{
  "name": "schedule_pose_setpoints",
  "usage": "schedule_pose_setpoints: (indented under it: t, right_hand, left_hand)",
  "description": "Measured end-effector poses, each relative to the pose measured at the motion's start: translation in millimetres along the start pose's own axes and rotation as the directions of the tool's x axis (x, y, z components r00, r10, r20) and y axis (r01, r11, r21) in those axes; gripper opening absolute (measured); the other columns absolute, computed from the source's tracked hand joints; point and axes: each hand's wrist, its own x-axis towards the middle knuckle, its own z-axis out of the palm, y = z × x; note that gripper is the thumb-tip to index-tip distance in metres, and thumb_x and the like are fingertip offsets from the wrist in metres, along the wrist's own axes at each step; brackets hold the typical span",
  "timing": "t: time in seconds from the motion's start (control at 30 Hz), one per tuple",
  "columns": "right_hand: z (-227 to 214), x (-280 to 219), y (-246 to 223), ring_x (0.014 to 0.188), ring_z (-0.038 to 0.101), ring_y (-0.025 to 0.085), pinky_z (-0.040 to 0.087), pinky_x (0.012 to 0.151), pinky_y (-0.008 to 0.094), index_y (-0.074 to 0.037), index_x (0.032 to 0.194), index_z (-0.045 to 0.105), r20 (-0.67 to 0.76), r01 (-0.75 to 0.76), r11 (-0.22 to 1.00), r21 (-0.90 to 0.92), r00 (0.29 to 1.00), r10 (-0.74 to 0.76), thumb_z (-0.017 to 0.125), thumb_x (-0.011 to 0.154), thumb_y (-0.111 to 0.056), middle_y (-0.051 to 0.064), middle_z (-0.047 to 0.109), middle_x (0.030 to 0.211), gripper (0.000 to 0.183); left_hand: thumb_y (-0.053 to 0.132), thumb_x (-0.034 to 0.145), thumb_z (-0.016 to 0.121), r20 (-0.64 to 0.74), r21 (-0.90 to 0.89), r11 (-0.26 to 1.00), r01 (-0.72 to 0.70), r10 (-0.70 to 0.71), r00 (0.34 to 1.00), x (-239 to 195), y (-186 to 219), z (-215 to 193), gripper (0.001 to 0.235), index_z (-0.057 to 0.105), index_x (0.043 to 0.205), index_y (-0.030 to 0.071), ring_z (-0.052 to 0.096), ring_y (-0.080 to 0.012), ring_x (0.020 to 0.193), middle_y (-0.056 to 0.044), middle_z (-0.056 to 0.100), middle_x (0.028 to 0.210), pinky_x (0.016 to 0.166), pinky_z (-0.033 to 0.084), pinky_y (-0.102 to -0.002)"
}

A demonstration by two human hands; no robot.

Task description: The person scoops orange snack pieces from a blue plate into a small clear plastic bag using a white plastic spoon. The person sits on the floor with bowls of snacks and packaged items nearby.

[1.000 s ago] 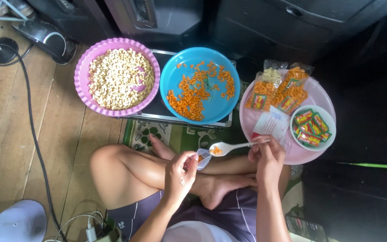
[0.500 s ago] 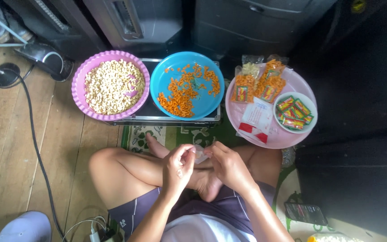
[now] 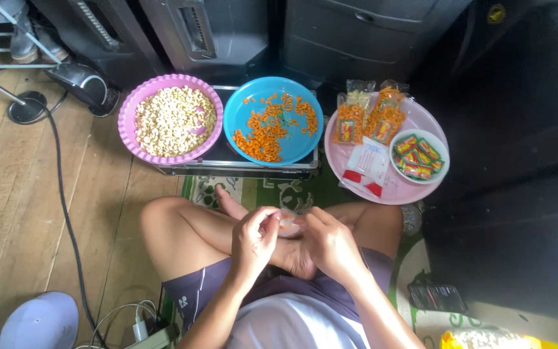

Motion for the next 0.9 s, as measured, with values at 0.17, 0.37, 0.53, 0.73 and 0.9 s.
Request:
schedule_pose_setpoints:
  t: [0.17,0.37,0.53,0.73,0.9]
  right_hand:
    - [-6,-9,-9,0.062,0.065,0.033,0.056,0.056,0.037,-0.007,0.091,0.068,-0.038,-0.009,0.993,0.118,0.999,0.013,0.062,0.088,0.001,0.008,0.058,0.076,0.010]
    - [-2,-24,-8,0.064,0.065,0.034,0.055,0.057,0.038,-0.007,0.092,0.068,-0.016,-0.003,0.996,0.093,1.000,0.004,0.061,0.088,0.002,0.009,0.058,0.076,0.012]
    - [-11,-28,-22,0.064,0.066,0.030,0.056,0.058,0.033,-0.011,0.095,0.072,-0.061,-0.016,0.995,0.102,0.998,0.022,0.059,0.091,0.001,0.005,0.060,0.077,0.018]
    - [-8,-44,-19,0.069,0.067,0.032,0.056,0.062,0.035,-0.012,0.093,0.071,-0.084,-0.042,0.989,0.145,0.995,0.055,0.059,0.092,-0.004,0.005,0.060,0.078,0.015]
    - [-20,-47,-43,0.065,0.068,0.033,0.058,0.060,0.040,-0.013,0.097,0.074,-0.065,-0.042,0.996,0.080,0.997,0.047,0.061,0.087,-0.001,0.007,0.062,0.076,0.019]
  left_hand:
    - [0.007,0.090,0.071,0.027,-0.023,1.000,-0.010,0.011,1.000,-7,6,0,0.007,0.075,0.091,0.013,0.072,-0.0244,0.064,-0.007,0.071,0.068,0.064,0.060,-0.034]
    - [0.008,0.090,0.071,0.059,0.007,0.999,-0.041,0.040,0.997,-19,11,-1,0.006,0.074,0.091,0.013,0.073,-0.0286,0.067,-0.009,0.071,0.068,0.066,0.060,-0.037]
    - [0.009,0.090,0.072,0.059,0.028,0.999,-0.024,0.022,0.998,-28,14,-2,0.006,0.073,0.090,0.016,0.073,-0.0259,0.068,-0.007,0.071,0.068,0.066,0.060,-0.035]
    - [0.008,0.091,0.069,0.068,0.005,1.000,-0.028,0.027,0.997,-33,12,-6,0.008,0.074,0.090,0.015,0.073,-0.0275,0.067,-0.008,0.073,0.069,0.066,0.060,-0.035]
    - [0.010,0.090,0.071,0.084,0.014,0.999,-0.039,0.037,0.996,-39,9,-5,0.004,0.073,0.092,0.013,0.073,-0.0307,0.067,-0.011,0.072,0.069,0.064,0.060,-0.037]
